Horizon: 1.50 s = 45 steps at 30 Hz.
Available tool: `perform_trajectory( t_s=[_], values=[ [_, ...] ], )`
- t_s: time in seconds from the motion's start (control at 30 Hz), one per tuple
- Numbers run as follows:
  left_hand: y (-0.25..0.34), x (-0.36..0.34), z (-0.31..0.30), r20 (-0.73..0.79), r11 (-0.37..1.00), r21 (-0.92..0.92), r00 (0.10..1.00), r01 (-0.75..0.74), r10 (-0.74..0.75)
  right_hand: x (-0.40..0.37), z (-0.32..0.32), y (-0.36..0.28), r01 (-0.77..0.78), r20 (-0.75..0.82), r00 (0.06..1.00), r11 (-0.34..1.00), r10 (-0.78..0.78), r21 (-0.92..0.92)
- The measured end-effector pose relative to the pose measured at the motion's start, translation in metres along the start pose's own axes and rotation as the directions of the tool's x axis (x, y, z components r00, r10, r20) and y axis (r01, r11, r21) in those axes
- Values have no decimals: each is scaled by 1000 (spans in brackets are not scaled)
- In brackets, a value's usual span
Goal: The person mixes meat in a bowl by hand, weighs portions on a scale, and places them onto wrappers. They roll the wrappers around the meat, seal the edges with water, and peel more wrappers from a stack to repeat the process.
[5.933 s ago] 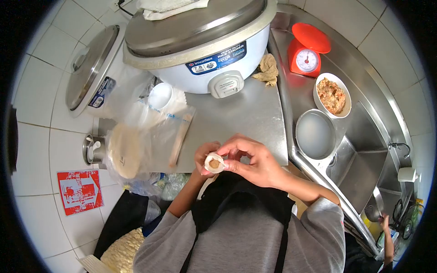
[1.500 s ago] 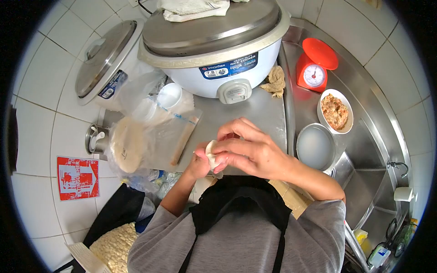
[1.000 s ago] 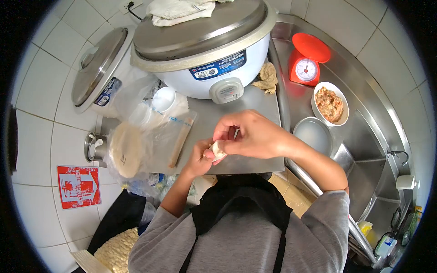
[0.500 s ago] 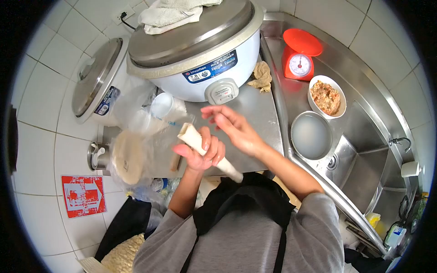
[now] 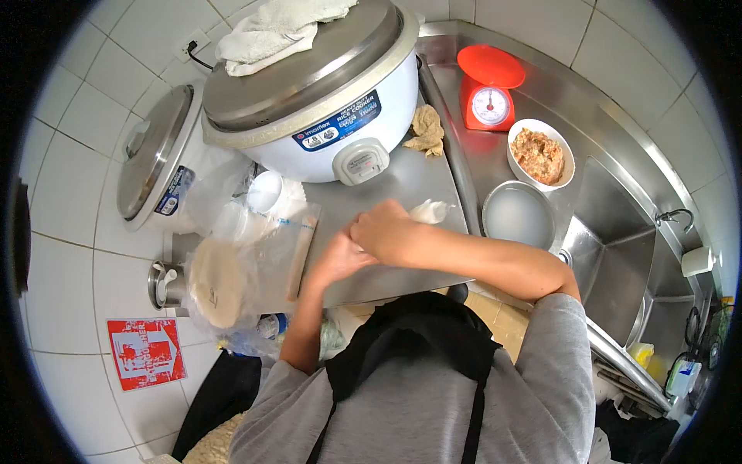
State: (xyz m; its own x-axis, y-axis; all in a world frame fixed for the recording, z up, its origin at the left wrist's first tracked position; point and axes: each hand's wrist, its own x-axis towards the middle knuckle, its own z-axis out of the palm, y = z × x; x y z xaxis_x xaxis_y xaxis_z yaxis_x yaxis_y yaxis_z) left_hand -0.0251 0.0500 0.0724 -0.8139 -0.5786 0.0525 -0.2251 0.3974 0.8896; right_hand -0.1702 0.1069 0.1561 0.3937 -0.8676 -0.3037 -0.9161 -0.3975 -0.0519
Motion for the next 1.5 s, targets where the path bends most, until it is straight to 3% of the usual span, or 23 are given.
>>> perform_trajectory(
  t_s=[0.1, 0.17, 0.23, 0.33, 0.4, 0.47, 0.5, 0.57, 0.6, 0.63, 0.67, 0.73, 0.87, 0.93, 0.97, 1.07, 1.1, 1.17, 1.2, 1.23, 1.3, 1.4, 1.5],
  values=[
    [-32, 6, 25, 7, 991, 124, 999, 49, -51, -37, -33, 13, -20, -105, 994, 998, 26, 63],
    [-20, 5, 31, 5, 999, 4, 999, 49, -49, -81, -46, 23, -10, -485, 849, 924, 211, 383],
    [-9, 4, 33, -16, 993, -111, 999, 44, -46, -115, -44, 34, -191, -400, 793, 811, 460, 553],
    [-12, -1, 40, -61, 981, -186, 997, -52, 41, -139, 40, 49, -397, -294, 734, 737, 613, 547],
    [-33, -1, 55, -154, 838, -510, 979, -191, 130, -140, 84, 43, -306, -354, 760, 780, 545, 546],
    [-17, -4, 53, -192, 836, -509, 973, -207, 125, -130, 53, 8, -261, -165, 720, 484, 674, 835],
    [-18, -4, 51, -196, 847, -465, 963, -256, 183, -133, 58, 9, -261, -162, 716, 476, 679, 840],
    [-19, -1, 50, -175, 855, -421, 952, -303, 252, -142, 78, 17, -481, -125, 628, 510, 768, 713],
    [-18, -1, 53, -276, 794, -440, 905, -419, 324, -149, 98, 20, -487, -122, 616, 498, 778, 718],
    [-18, 0, 57, -381, 721, -448, 842, -529, 381, -158, 126, 24, -654, -226, 583, 615, 781, 440],
    [-18, 1, 55, -378, 719, -455, 845, -526, 379, -168, 153, 27, -762, -326, 579, 638, 747, 109],
    [-16, -3, 48, -295, 738, -421, 849, -527, 438, -184, 184, 28, -754, -224, 599, 636, 768, 164],
    [-11, -1, 45, -318, 757, -336, 824, -561, 469, -184, 183, 34, -745, -222, 615, 650, 756, 151],
    [-13, 3, 48, -326, 744, -317, 804, -589, 498, -183, 183, 41, -721, -309, 608, 671, 732, 170],
    [-14, 4, 50, -338, 730, -292, 781, -617, 525, -182, 181, 44, -738, -163, 632, 652, 758, 174],
    [-10, 3, 45, -281, 796, -218, 817, -565, 503, -179, 164, 49, -748, -119, 633, 644, 765, 164],
    [-7, -1, 43, -260, 855, -165, 858, -492, 443, -176, 151, 49, -741, -118, 641, 651, 759, 162],
    [-5, -3, 50, -276, 918, -137, 904, -372, 326, -166, 110, 43, -589, -424, 572, 712, 702, 383],
    [-4, -4, 54, -287, 961, -114, 934, -253, 212, -157, 81, 33, -441, -488, 562, 741, 668, 507],
    [-3, -3, 55, -286, 961, -114, 934, -253, 212, -146, 53, 21, -274, -550, 535, 748, 641, 605],
    [-1, -2, 57, -245, 943, -129, 931, -307, 269, -133, 24, 10, -68, -751, 563, 925, 345, 374],
    [-1, -3, 59, -218, 930, -142, 927, -338, 304, -107, 4, 4, 86, -719, 677, 955, 153, 285],
    [1, -7, 53, -198, 923, -220, 941, -316, 275, -88, 7, 6, 155, -714, 700, 970, 27, 188]
  ],
)
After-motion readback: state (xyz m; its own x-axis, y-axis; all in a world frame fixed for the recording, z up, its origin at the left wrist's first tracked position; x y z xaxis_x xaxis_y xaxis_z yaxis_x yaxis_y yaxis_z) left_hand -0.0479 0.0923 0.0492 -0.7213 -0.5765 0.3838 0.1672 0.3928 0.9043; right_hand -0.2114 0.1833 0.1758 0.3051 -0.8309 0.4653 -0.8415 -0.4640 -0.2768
